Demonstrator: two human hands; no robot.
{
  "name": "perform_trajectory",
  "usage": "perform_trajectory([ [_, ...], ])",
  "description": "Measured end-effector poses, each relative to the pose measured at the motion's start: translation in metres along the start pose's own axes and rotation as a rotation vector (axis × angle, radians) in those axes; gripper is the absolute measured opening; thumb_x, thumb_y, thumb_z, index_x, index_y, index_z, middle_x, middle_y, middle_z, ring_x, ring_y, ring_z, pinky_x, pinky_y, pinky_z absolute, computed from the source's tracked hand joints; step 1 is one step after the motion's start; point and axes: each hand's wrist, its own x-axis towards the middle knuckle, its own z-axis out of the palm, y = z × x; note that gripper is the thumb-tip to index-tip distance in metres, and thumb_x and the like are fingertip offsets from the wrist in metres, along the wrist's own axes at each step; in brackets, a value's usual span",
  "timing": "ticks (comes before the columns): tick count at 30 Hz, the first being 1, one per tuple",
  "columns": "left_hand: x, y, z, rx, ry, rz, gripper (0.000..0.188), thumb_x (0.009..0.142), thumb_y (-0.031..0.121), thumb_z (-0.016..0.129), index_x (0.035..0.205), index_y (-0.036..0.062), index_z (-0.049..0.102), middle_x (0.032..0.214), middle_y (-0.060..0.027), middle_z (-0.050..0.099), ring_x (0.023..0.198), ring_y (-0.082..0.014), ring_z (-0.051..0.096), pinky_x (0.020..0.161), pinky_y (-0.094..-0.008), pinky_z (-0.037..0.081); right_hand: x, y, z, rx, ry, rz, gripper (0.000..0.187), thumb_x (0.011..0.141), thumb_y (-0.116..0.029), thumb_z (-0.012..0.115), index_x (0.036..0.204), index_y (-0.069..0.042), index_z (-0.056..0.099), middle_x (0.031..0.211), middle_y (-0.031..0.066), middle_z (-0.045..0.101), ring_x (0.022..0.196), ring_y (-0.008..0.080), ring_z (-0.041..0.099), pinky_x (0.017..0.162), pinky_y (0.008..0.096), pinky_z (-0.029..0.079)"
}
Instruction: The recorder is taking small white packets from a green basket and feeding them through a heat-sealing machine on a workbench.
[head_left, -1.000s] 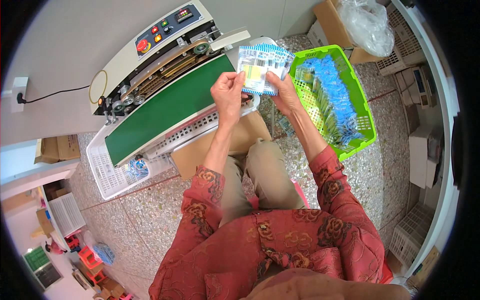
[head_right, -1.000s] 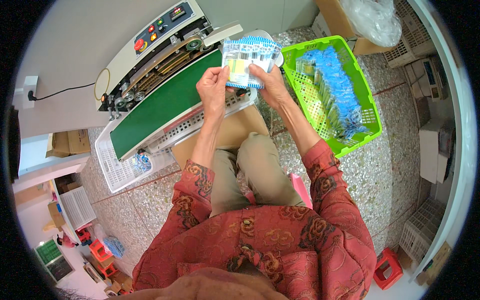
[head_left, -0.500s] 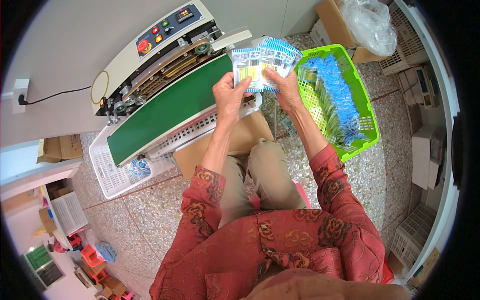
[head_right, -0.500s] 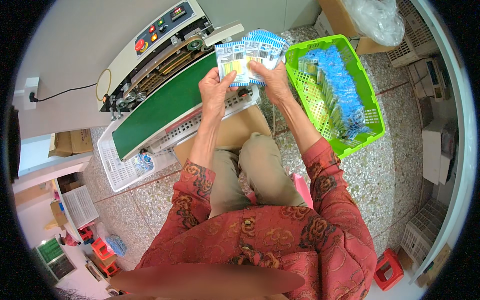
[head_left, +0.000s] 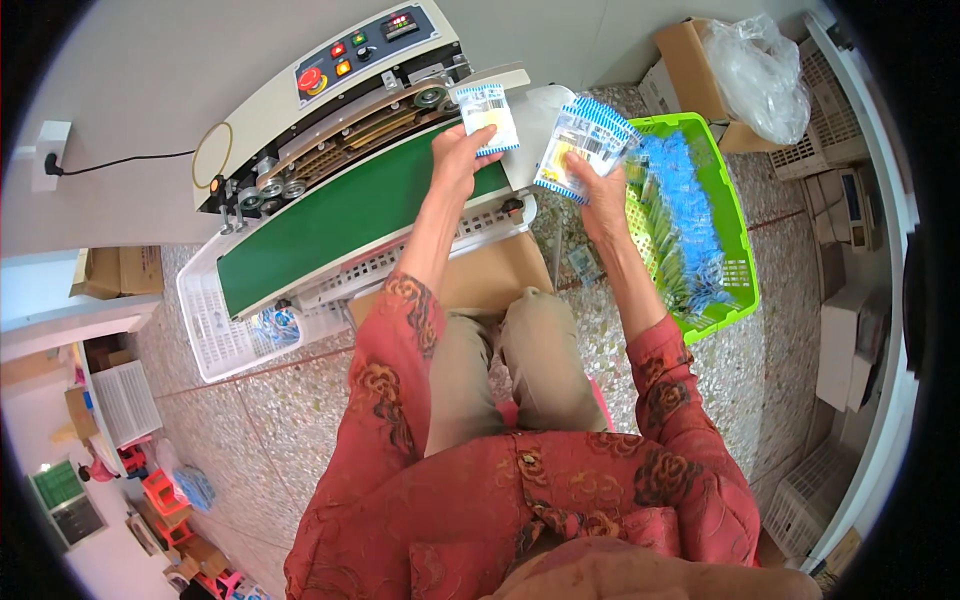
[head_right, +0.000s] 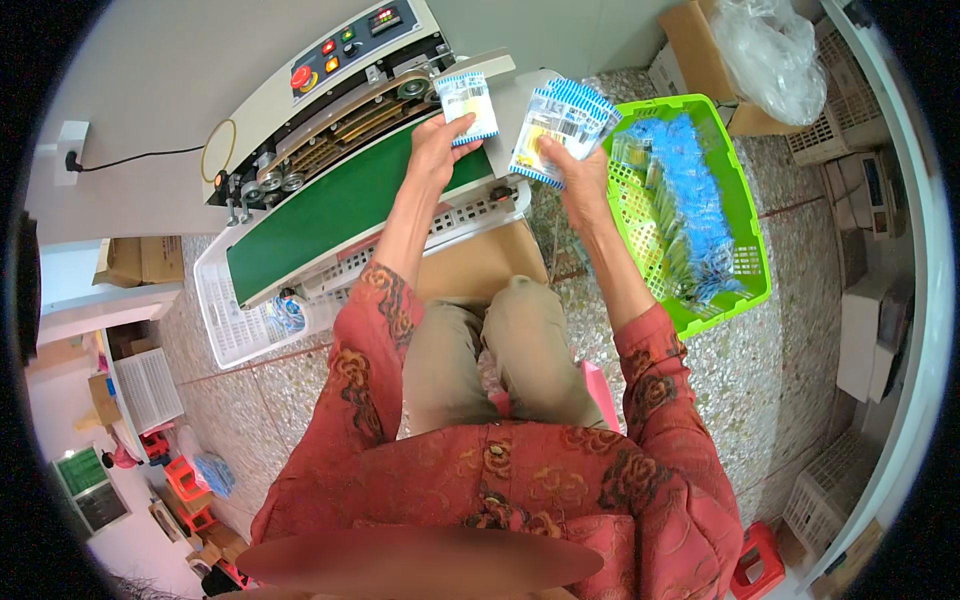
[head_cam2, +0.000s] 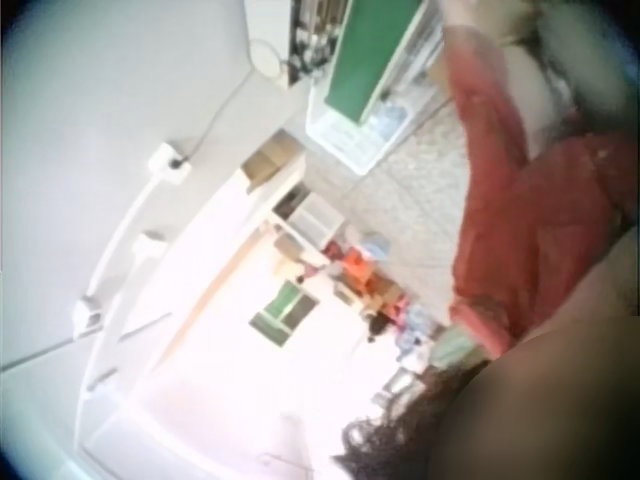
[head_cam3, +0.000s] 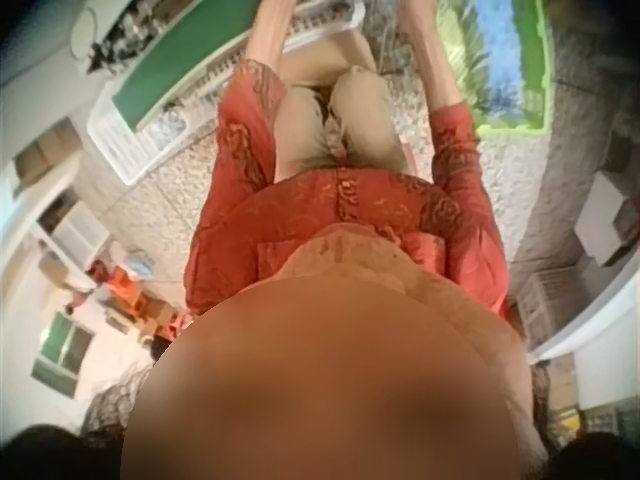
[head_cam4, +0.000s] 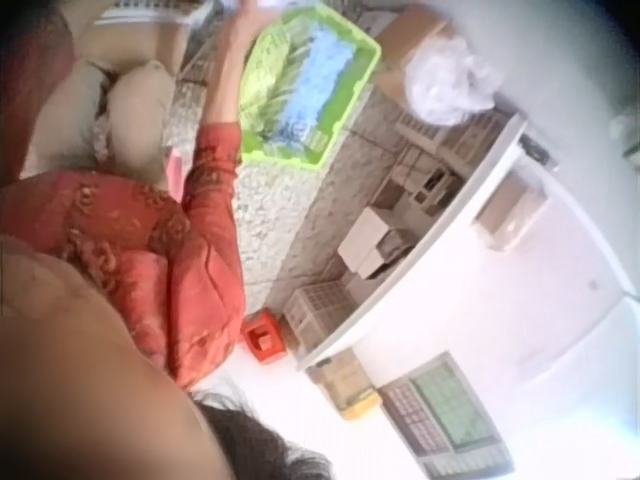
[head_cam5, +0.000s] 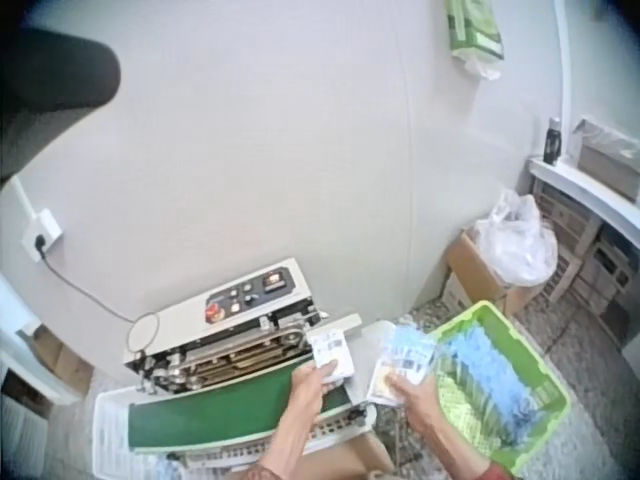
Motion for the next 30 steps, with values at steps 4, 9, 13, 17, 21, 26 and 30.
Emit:
perform_trajectory([
  [4,0.021,-0.004,-0.006,-0.036,0.023,-0.027,0.017,0.076,0.004,0.059,0.093,-0.0010,0.059,0.091,-0.0092,0.062,0.079,-0.0177,0.060,0.064,-0.0292,0.051,-0.007,-0.001,0.009,-0.023,-0.020,0.032,0.025,0.072,-0.005,0.065,0.096,-0.002,0.057,0.090,0.0053,0.062,0.076,0.0112,0.058,0.070,0.0257,0.048],
  [9,0.028,-0.005,-0.021,-0.088,0.102,-0.029,0.019,0.075,0.002,0.060,0.093,-0.0009,0.058,0.092,-0.0094,0.061,0.079,-0.0188,0.060,0.065,-0.0309,0.052,-0.011,0.001,0.015,-0.017,-0.065,0.083,0.027,0.072,-0.007,0.066,0.097,-0.002,0.057,0.092,0.0060,0.062,0.077,0.0114,0.059,0.070,0.0260,0.048],
  [13,0.028,-0.002,-0.035,-0.084,0.159,-0.026,0.020,0.074,0.001,0.061,0.093,-0.0015,0.057,0.090,-0.0097,0.061,0.077,-0.0185,0.060,0.062,-0.0296,0.053,-0.011,0.006,0.019,-0.015,-0.100,0.111,0.029,0.073,-0.008,0.065,0.099,-0.002,0.055,0.093,0.0058,0.061,0.078,0.0122,0.059,0.070,0.0269,0.049],
  [17,0.022,-0.002,-0.051,-0.148,0.212,-0.009,0.019,0.073,-0.001,0.062,0.092,-0.0012,0.057,0.089,-0.0105,0.061,0.076,-0.0189,0.061,0.060,-0.0286,0.053,-0.013,0.007,0.026,0.023,-0.132,0.152,0.032,0.073,-0.009,0.066,0.101,-0.001,0.053,0.092,0.0064,0.061,0.075,0.0128,0.060,0.066,0.0267,0.051],
  [21,0.012,-0.004,-0.078,-0.382,0.268,-0.033,0.022,0.077,0.004,0.062,0.096,-0.0034,0.053,0.092,-0.0139,0.059,0.079,-0.0234,0.061,0.061,-0.0293,0.054,-0.011,0.013,0.029,0.019,-0.126,0.164,0.033,0.073,-0.009,0.066,0.102,-0.001,0.053,0.092,0.0067,0.061,0.075,0.0134,0.060,0.065,0.0267,0.051],
  [26,-0.035,-0.007,-0.043,-0.330,0.119,-0.189,0.033,0.081,0.023,0.061,0.100,-0.0038,0.052,0.094,-0.0147,0.059,0.080,-0.0228,0.061,0.066,-0.0282,0.052,-0.008,0.015,0.029,-0.004,-0.108,0.148,0.030,0.074,-0.009,0.065,0.100,-0.002,0.055,0.092,0.0058,0.061,0.079,0.0130,0.059,0.069,0.0277,0.050],
  [30,-0.057,-0.008,-0.005,0.014,-0.001,0.003,0.040,0.081,0.030,0.061,0.102,-0.0038,0.055,0.091,-0.0107,0.062,0.075,-0.0147,0.059,0.068,-0.0220,0.047,-0.008,0.016,0.034,-0.008,-0.114,0.147,0.031,0.073,-0.009,0.066,0.101,-0.001,0.054,0.092,0.0061,0.061,0.079,0.0126,0.059,0.071,0.0270,0.049],
])
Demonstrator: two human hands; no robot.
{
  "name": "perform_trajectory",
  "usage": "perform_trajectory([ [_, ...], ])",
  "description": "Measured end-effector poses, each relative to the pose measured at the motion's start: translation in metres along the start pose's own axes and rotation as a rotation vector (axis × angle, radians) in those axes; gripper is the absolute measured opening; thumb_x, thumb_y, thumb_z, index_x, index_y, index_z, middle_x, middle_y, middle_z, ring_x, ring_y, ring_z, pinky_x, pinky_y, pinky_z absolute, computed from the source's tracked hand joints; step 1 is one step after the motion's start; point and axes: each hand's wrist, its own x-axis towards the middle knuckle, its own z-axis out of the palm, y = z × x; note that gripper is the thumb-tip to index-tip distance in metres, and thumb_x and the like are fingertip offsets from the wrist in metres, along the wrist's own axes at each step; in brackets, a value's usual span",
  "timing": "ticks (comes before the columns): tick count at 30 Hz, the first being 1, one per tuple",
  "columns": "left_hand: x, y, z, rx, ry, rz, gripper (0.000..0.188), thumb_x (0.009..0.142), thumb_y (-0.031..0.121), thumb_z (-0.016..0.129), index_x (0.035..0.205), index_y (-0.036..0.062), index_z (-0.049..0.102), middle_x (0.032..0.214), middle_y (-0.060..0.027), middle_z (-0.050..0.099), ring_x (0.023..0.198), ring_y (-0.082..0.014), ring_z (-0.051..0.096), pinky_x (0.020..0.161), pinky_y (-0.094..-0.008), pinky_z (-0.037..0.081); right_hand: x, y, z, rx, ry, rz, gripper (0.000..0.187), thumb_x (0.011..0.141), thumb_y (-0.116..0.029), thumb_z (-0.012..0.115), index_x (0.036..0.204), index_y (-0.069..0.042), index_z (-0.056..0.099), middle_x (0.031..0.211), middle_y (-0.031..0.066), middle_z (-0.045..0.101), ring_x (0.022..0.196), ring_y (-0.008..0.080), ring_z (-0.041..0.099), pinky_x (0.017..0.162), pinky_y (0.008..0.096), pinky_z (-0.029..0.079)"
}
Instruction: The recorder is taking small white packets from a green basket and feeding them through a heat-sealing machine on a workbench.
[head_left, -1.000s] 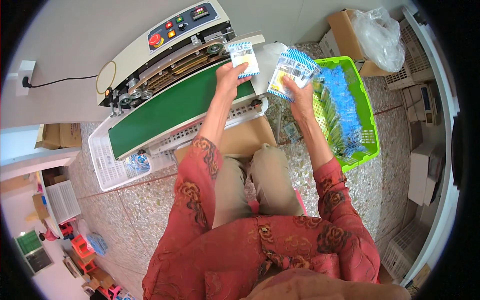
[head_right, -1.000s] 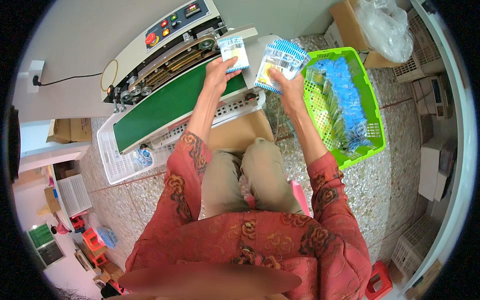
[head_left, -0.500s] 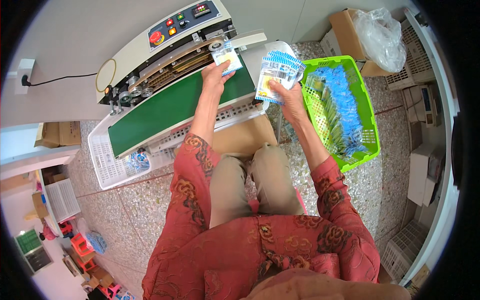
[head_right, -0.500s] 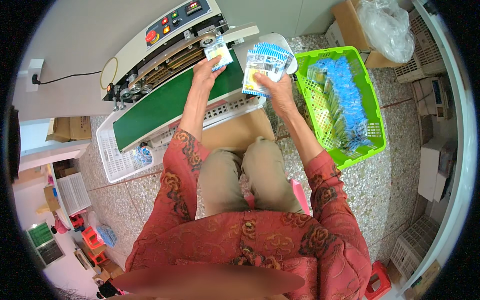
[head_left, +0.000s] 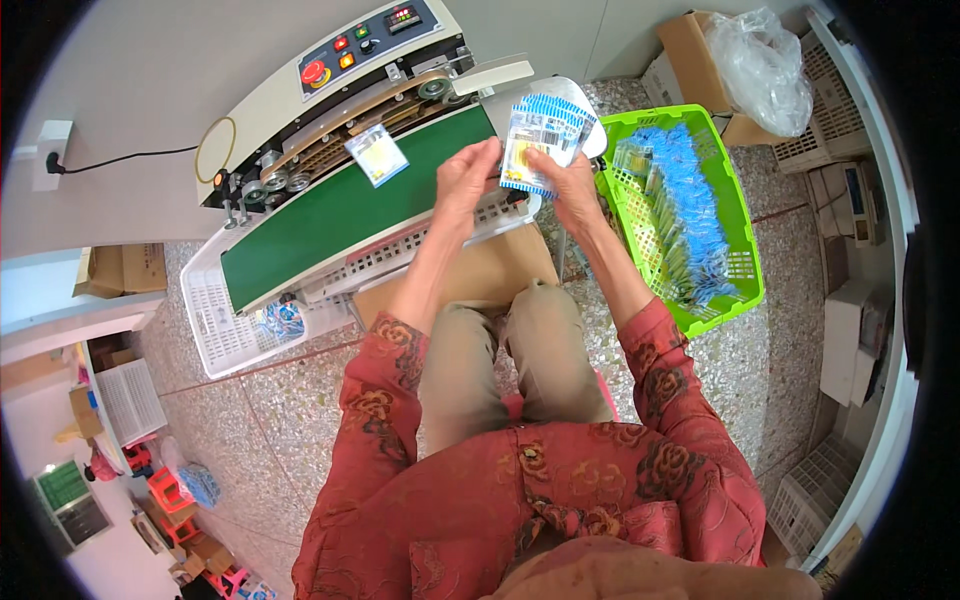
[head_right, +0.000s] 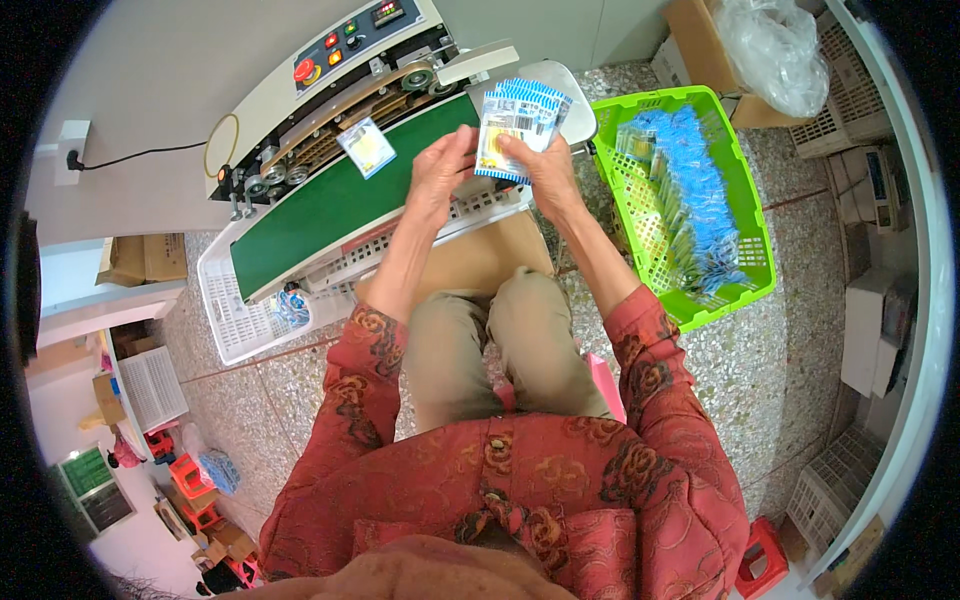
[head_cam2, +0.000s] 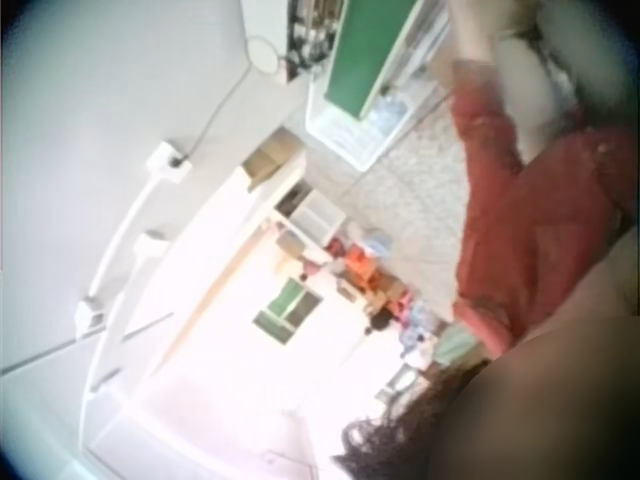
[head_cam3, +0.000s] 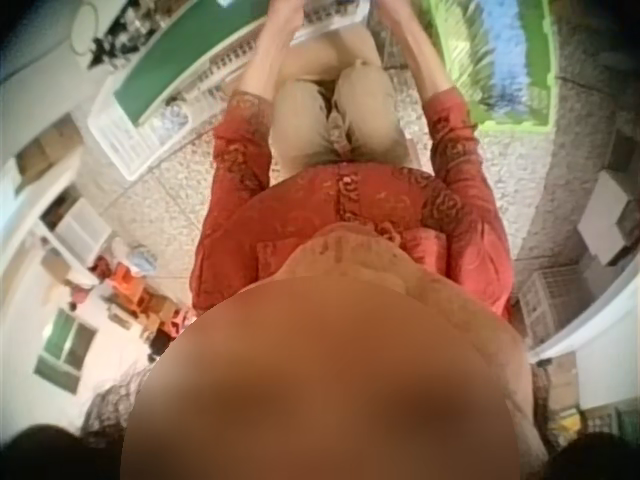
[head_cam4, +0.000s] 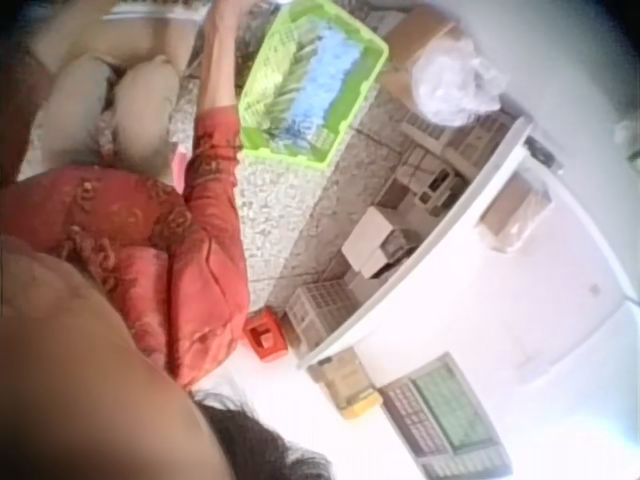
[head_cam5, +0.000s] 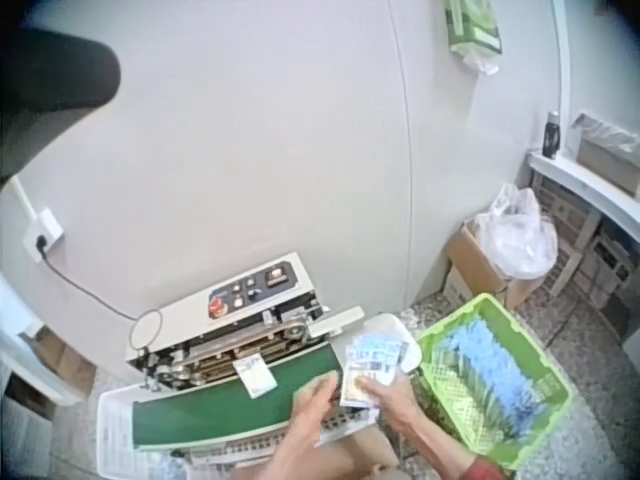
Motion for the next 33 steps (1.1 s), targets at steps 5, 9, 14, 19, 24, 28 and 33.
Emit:
perform_trajectory([
  [5,0.001,-0.012,0.024,0.202,0.011,0.340,0.031,0.079,0.013,0.063,0.103,-0.0051,0.056,0.091,-0.0061,0.062,0.076,-0.0072,0.057,0.065,-0.0188,0.045,0.004,0.005,-0.003,0.027,0.064,-0.082,0.030,0.075,-0.011,0.066,0.101,-0.002,0.054,0.093,0.0043,0.061,0.080,0.0105,0.057,0.071,0.0251,0.047],
  [9,0.006,-0.019,0.032,0.331,0.173,0.429,0.026,0.074,0.010,0.065,0.096,-0.0037,0.060,0.078,-0.0067,0.064,0.064,-0.0065,0.056,0.057,-0.0211,0.046,0.006,0.003,0.000,0.038,0.109,-0.125,0.029,0.076,-0.012,0.065,0.100,-0.003,0.054,0.093,0.0030,0.060,0.079,0.0097,0.057,0.070,0.0247,0.046],
  [14,0.015,-0.020,0.044,0.196,0.214,0.487,0.014,0.073,0.005,0.064,0.084,-0.0025,0.059,0.074,-0.0063,0.062,0.063,-0.0078,0.055,0.055,-0.0212,0.045,0.011,0.001,0.001,0.088,0.194,-0.191,0.026,0.077,-0.009,0.063,0.100,-0.004,0.054,0.092,0.0023,0.060,0.079,0.0101,0.056,0.070,0.0260,0.047],
  [19,0.026,-0.019,0.042,-0.079,0.217,0.321,0.012,0.074,0.002,0.062,0.083,0.0001,0.053,0.074,-0.0069,0.060,0.063,-0.0086,0.054,0.053,-0.0222,0.044,0.028,0.003,-0.005,0.120,0.255,-0.198,0.030,0.075,-0.008,0.064,0.102,-0.004,0.052,0.095,0.0039,0.059,0.082,0.0129,0.057,0.071,0.0282,0.048],
  [24,0.039,-0.009,0.029,-0.279,0.220,0.100,0.016,0.078,0.007,0.060,0.088,0.0048,0.048,0.080,-0.0075,0.059,0.068,-0.0136,0.057,0.057,-0.0261,0.045,0.040,0.000,-0.015,0.213,0.280,-0.213,0.032,0.073,-0.004,0.065,0.102,-0.004,0.053,0.095,0.0040,0.059,0.083,0.0161,0.058,0.073,0.0301,0.049],
  [28,0.059,-0.008,0.016,-0.316,0.169,0.080,0.023,0.076,0.005,0.062,0.093,0.0044,0.047,0.087,-0.0093,0.060,0.074,-0.0167,0.059,0.059,-0.0309,0.047,0.039,-0.004,-0.024,0.230,0.304,-0.217,0.033,0.073,-0.004,0.064,0.104,-0.004,0.052,0.098,0.0039,0.059,0.086,0.0158,0.057,0.076,0.0304,0.048],
  [33,0.081,-0.007,0.007,-0.185,0.334,0.073,0.029,0.069,0.002,0.067,0.092,0.0028,0.049,0.084,-0.0079,0.061,0.072,-0.0166,0.058,0.059,-0.0324,0.045,0.025,-0.010,-0.022,0.181,0.309,-0.195,0.032,0.074,-0.005,0.064,0.104,-0.004,0.052,0.097,0.0036,0.059,0.085,0.0152,0.058,0.075,0.0301,0.048],
])
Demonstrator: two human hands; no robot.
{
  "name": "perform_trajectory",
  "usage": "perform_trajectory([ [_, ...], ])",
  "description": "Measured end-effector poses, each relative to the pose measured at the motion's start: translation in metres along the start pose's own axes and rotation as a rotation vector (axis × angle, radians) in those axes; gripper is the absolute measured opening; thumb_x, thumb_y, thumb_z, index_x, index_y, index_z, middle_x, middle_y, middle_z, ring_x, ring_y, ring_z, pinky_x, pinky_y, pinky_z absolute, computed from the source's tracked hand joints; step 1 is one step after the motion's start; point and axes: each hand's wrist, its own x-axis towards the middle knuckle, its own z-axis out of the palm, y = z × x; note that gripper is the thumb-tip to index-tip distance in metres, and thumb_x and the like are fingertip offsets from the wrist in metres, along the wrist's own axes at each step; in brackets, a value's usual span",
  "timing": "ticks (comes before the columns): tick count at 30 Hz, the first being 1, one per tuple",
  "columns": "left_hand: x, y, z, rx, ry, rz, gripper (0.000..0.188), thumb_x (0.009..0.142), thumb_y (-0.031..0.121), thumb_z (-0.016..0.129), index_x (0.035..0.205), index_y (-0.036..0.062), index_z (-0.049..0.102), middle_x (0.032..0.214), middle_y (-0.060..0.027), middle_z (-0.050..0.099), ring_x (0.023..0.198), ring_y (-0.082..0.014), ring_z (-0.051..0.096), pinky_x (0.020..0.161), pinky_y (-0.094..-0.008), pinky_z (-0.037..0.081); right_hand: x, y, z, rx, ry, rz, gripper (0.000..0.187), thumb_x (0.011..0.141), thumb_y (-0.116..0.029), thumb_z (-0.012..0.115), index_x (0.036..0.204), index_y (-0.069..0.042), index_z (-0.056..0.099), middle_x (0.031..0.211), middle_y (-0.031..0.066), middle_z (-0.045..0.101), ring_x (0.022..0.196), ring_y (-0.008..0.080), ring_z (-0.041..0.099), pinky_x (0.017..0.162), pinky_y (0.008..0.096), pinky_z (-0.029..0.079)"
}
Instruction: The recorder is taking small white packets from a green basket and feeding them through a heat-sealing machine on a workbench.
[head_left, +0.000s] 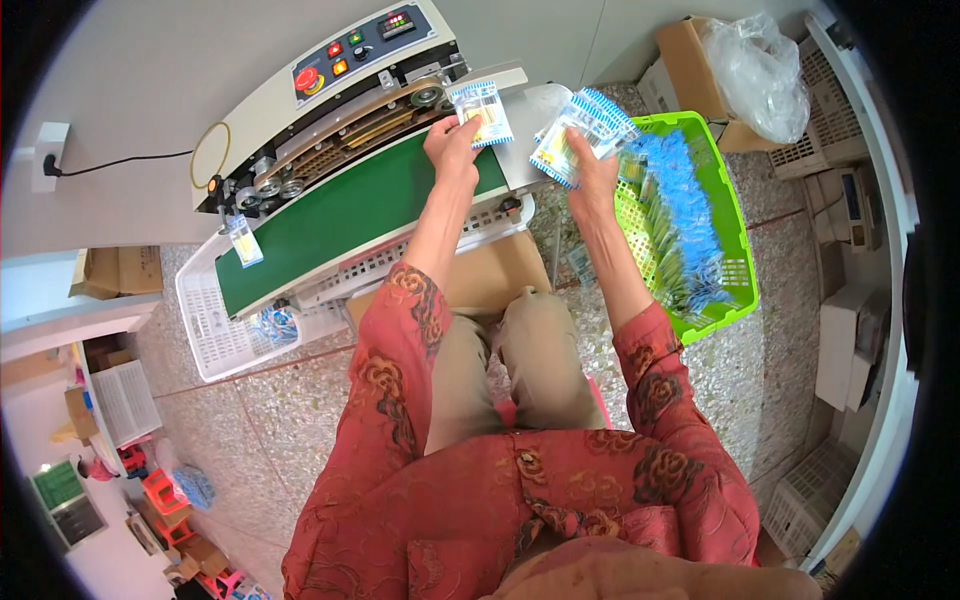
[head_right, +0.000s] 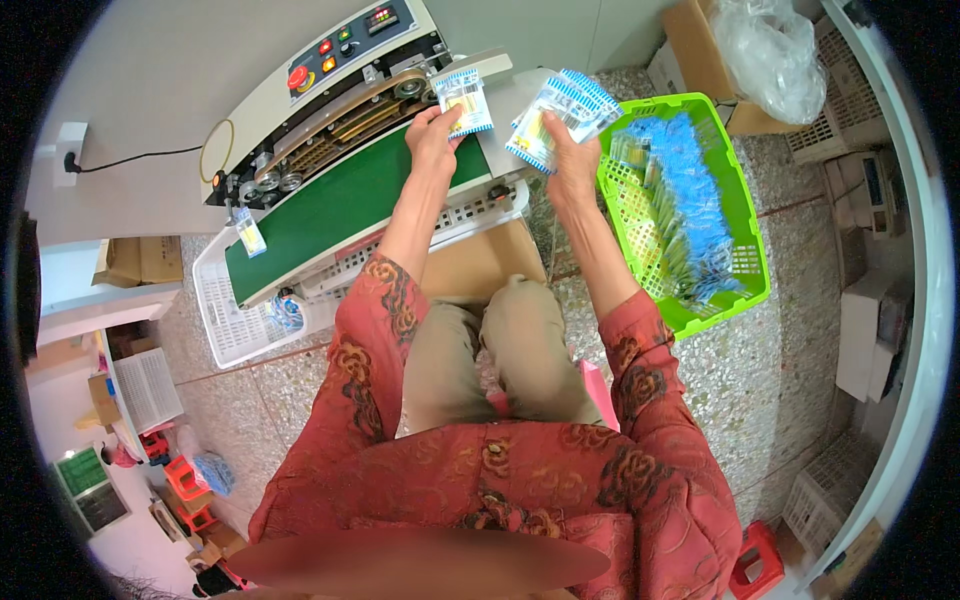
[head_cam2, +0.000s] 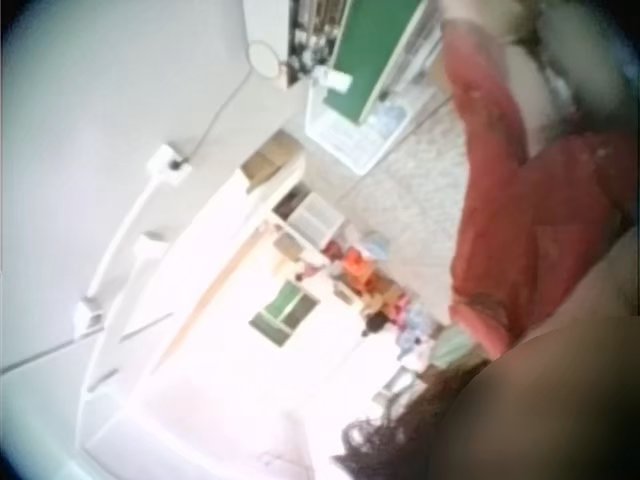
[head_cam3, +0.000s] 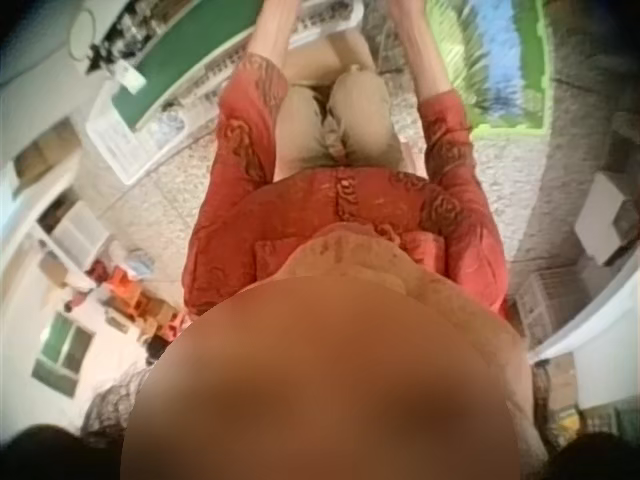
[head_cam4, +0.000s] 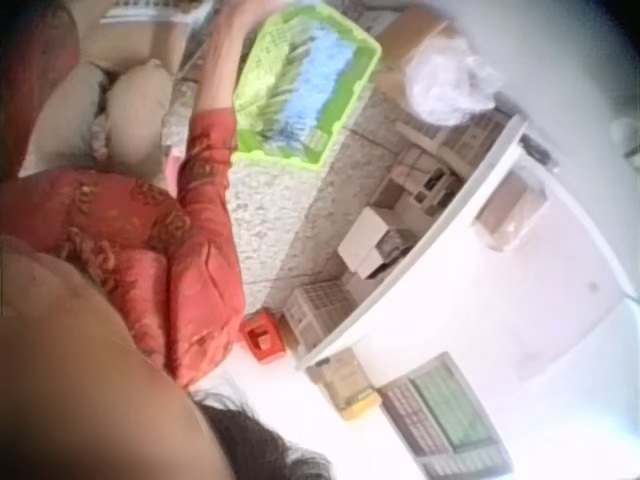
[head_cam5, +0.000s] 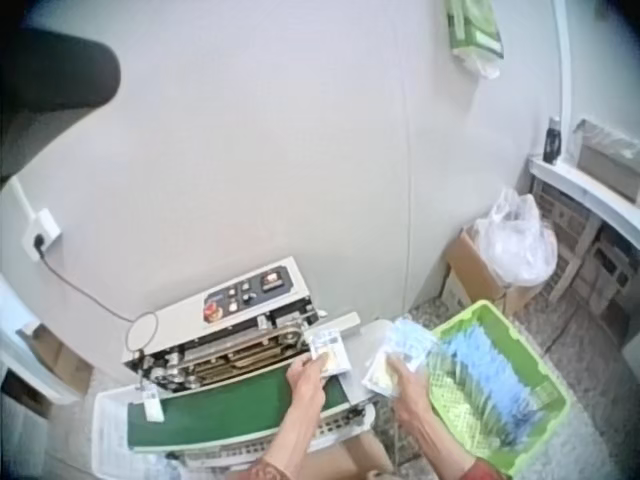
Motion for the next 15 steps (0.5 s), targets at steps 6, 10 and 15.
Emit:
perform_trajectory([
  [6,0.016,-0.001,-0.005,0.058,0.125,0.057,0.031,0.064,0.003,0.071,0.088,0.0025,0.051,0.079,-0.0074,0.059,0.065,-0.0156,0.057,0.052,-0.0312,0.044,-0.008,0.003,-0.002,-0.060,-0.062,0.015,0.029,0.075,-0.006,0.064,0.101,-0.005,0.053,0.094,0.0031,0.059,0.081,0.0139,0.058,0.073,0.0295,0.049],
  [10,0.020,0.007,-0.019,0.113,0.210,0.090,0.031,0.064,0.003,0.072,0.086,0.0024,0.052,0.078,-0.0075,0.058,0.064,-0.0160,0.057,0.049,-0.0300,0.044,-0.021,0.005,0.010,-0.062,-0.095,0.074,0.031,0.072,-0.006,0.066,0.101,-0.005,0.054,0.092,0.0032,0.060,0.078,0.0127,0.058,0.069,0.0277,0.048],
  [15,0.017,0.017,-0.051,-0.096,0.232,0.100,0.027,0.068,0.003,0.070,0.088,0.0001,0.053,0.082,-0.0111,0.059,0.069,-0.0200,0.059,0.056,-0.0320,0.049,-0.025,0.015,0.017,-0.082,-0.176,0.136,0.028,0.073,-0.006,0.066,0.099,-0.005,0.055,0.092,0.0035,0.061,0.079,0.0118,0.058,0.072,0.0270,0.048],
])
